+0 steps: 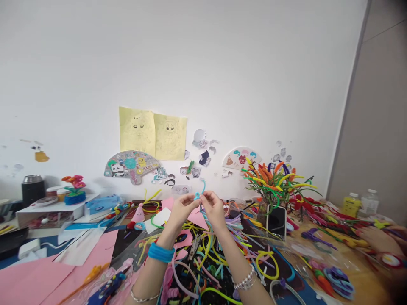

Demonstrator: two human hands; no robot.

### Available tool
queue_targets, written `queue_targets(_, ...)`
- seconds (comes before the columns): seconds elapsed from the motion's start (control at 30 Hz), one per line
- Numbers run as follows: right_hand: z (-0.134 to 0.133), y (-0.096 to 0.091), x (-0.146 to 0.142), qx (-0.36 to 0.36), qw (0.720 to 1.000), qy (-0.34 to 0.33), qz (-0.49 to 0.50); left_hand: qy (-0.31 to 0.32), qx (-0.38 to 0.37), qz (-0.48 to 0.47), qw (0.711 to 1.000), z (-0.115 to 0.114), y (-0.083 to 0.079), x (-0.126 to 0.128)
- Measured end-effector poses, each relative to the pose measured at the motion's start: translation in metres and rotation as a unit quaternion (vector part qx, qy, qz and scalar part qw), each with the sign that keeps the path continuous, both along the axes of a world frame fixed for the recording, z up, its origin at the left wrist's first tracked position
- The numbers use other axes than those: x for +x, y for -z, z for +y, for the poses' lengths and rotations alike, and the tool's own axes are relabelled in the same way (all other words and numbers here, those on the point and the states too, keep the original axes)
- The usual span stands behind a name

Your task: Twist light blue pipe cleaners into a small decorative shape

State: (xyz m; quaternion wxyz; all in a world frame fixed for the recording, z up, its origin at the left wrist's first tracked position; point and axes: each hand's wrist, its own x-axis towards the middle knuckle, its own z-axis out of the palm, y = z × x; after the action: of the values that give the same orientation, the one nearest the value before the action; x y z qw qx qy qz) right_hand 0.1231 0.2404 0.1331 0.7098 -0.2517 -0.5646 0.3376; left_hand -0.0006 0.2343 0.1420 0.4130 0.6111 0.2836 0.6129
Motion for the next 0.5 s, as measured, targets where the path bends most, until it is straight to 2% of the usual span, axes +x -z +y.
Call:
queue_targets(0.23, 0.001, 0.000, 0.003, -0.022, 0.999, -0.023, -0.001, -0.033, 0.027, 0.003, 0.999, -0.002, -0.001, 0.001)
queue_targets(0.37, -0.001, -0.005, 0.008, -0.041, 0.998, -0.046, -0.033, -0.033, 0.056, 0.034, 0.997, 0.000, 0.000, -0.002)
queue_targets(0.5, -0.005, -0.010, 0.013, -0.046, 0.996, -0.037, -0.067, -0.036, 0.072, 0.058, 0.995, 0.001, 0.000, -0.004)
